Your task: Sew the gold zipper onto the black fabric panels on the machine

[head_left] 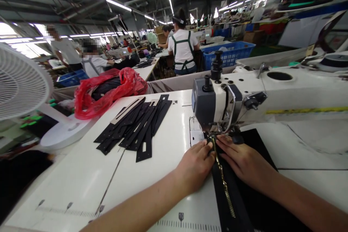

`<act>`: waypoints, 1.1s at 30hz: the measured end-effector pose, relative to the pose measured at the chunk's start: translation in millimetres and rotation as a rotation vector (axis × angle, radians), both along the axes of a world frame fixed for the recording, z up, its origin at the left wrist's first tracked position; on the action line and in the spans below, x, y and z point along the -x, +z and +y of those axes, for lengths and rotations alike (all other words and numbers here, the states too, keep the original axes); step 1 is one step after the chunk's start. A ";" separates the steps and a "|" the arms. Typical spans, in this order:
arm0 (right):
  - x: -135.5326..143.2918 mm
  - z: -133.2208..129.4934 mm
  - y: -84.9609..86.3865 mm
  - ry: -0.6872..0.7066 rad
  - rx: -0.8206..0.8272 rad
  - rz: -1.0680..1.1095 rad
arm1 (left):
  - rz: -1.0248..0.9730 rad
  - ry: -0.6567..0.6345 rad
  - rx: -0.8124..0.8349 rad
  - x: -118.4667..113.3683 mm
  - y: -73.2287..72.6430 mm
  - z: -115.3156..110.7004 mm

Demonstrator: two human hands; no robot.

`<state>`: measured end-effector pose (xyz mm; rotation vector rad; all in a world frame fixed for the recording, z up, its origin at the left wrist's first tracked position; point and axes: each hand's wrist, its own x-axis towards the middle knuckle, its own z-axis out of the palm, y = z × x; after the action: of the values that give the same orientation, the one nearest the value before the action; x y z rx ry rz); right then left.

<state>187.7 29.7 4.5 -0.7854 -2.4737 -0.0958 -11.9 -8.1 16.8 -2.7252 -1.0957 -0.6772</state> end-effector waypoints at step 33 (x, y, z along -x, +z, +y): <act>11.0 -25.9 21.3 -0.115 0.499 0.121 | -0.120 0.058 0.105 1.4 -7.0 6.5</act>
<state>176.7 3.8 25.8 -1.0991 -2.3583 0.5313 -13.4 -1.7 9.8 -2.7578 -1.2661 -0.8059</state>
